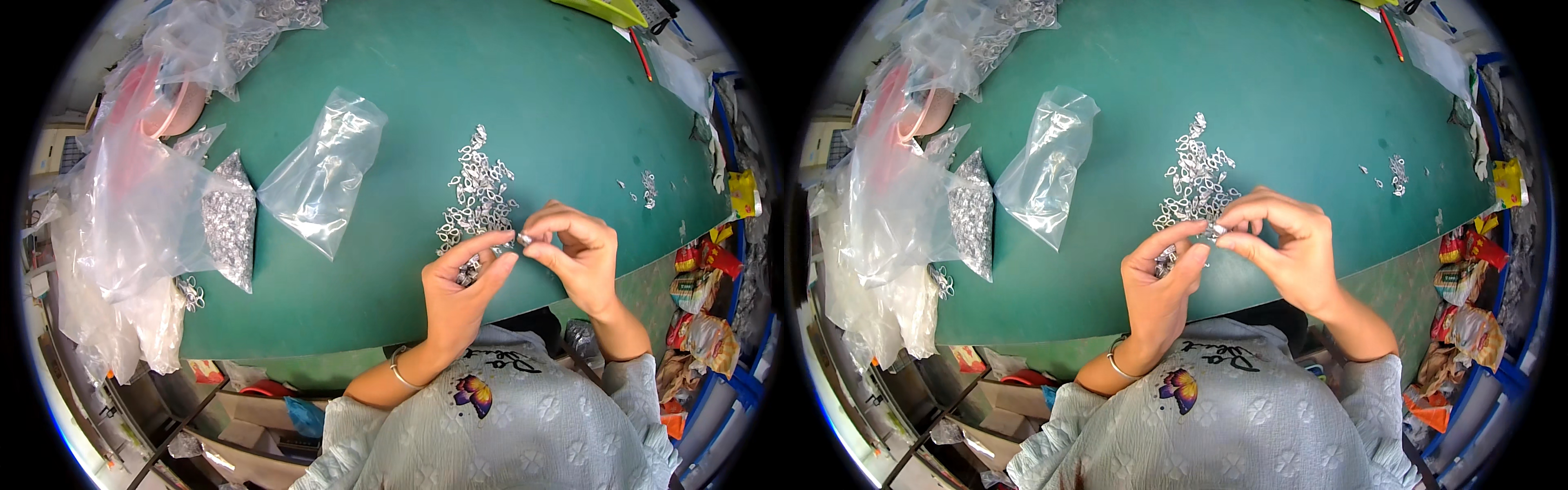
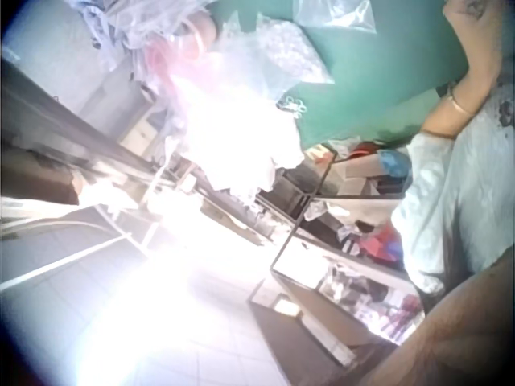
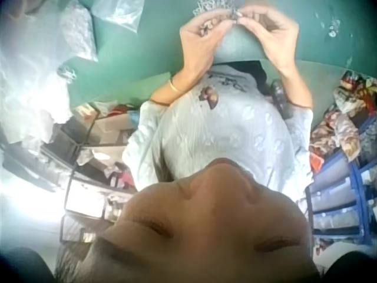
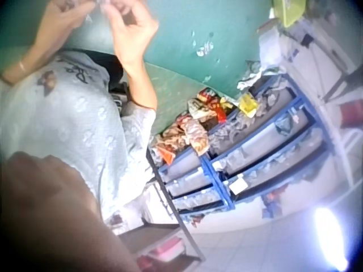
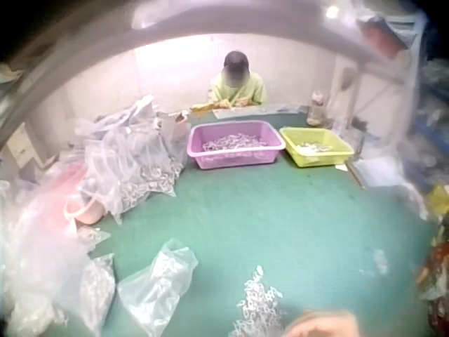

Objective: The person sits at a green workbench and repeatedly picks up small silver metal loops and jump rings. They use their fingers to open and close the rings, linking them together into small chains or clusters. The person occasionally places the assembled pieces into a purple plastic tray or a clear plastic bag on the table.

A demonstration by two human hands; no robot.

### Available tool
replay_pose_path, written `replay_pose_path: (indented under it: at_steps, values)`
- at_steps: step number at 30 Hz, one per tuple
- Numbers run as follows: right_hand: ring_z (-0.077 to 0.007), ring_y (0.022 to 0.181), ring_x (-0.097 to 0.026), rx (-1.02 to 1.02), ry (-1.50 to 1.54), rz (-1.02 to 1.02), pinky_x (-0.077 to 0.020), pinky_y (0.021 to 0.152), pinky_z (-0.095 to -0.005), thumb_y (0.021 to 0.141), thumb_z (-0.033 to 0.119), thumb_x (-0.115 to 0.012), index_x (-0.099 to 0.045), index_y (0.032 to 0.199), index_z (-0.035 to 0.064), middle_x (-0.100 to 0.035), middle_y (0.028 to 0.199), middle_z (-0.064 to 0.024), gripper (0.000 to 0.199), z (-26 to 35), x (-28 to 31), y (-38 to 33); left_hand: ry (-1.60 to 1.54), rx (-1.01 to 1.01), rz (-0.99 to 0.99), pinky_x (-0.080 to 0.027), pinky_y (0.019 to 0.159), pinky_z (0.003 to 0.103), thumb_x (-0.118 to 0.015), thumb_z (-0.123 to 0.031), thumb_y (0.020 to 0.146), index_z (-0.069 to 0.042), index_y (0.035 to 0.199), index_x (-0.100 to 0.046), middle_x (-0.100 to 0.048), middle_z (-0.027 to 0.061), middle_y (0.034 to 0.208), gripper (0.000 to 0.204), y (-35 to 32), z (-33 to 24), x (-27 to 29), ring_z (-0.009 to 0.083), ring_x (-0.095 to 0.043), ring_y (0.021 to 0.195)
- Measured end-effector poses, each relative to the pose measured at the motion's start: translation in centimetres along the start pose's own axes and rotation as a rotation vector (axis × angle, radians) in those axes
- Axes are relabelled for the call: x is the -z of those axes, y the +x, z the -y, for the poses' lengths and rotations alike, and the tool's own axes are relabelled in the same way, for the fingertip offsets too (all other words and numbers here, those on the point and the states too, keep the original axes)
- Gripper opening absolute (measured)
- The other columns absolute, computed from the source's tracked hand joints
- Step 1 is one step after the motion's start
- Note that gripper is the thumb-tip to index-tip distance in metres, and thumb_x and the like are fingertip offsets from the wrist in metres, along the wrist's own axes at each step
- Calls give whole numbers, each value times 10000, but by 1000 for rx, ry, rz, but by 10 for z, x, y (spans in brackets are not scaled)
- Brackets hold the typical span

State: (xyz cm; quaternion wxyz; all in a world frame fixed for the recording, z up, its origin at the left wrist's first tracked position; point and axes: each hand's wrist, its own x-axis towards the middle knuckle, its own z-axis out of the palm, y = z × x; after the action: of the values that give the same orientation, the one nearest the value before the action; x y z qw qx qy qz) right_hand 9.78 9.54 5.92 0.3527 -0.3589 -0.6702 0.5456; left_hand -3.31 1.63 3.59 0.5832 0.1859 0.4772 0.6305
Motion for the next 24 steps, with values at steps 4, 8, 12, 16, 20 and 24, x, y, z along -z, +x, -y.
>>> replay_pose_path:
  at_steps: [4, 8, 12, 16, 20, 24]
  values:
    - [-126, 666, -518, 60, -49, 21, -396, 592, -244, 681, -29, -690, -637, 799, -13, -628, 779, -72, 129, 15, 0, -17, -2, -40, 55, -340, 552, 162, -622, 35, 771, 2, 939, -648, -496, -41, 681, 174, -13, -4, -7, 19, -407, 619]
    - [-141, 662, -526, 142, -116, 0, -403, 573, -250, 662, -35, -701, -636, 791, -23, -625, 777, -88, 145, 25, 2, -29, 11, -87, 89, -342, 547, 165, -613, 42, 774, 7, 913, -652, -525, -30, 692, 149, -23, -7, -12, 21, -412, 613]
    - [-152, 655, -529, 211, -151, -49, -408, 559, -252, 644, -45, -709, -632, 789, -33, -620, 770, -99, 165, 34, 2, -38, -2, -88, 129, -335, 532, 167, -609, 46, 774, 6, 901, -653, -521, -32, 680, 140, -32, -10, -14, 19, -406, 602]
    - [-156, 650, -530, 249, -157, -85, -407, 555, -252, 641, -53, -708, -630, 790, -39, -619, 765, -101, 168, 40, 2, -45, -6, -84, 151, -316, 510, 164, -612, 44, 774, -5, 900, -656, -487, -50, 648, 142, -38, -12, -17, 11, -393, 589]
    - [-156, 648, -527, 244, -92, -100, -402, 556, -250, 643, -65, -701, -631, 794, -41, -620, 762, -103, 168, 42, 4, -50, -12, -51, 158, -302, 502, 159, -611, 38, 777, -13, 894, -655, -462, -62, 633, 134, -42, -15, -20, 5, -385, 582]
    - [-153, 650, -525, 250, -67, -97, -394, 554, -248, 644, -76, -693, -634, 802, -39, -622, 760, -101, 173, 45, 5, -53, -25, -35, 170, -304, 506, 159, -609, 26, 784, -8, 884, -651, -462, -61, 632, 113, -43, -17, -23, 6, -386, 579]
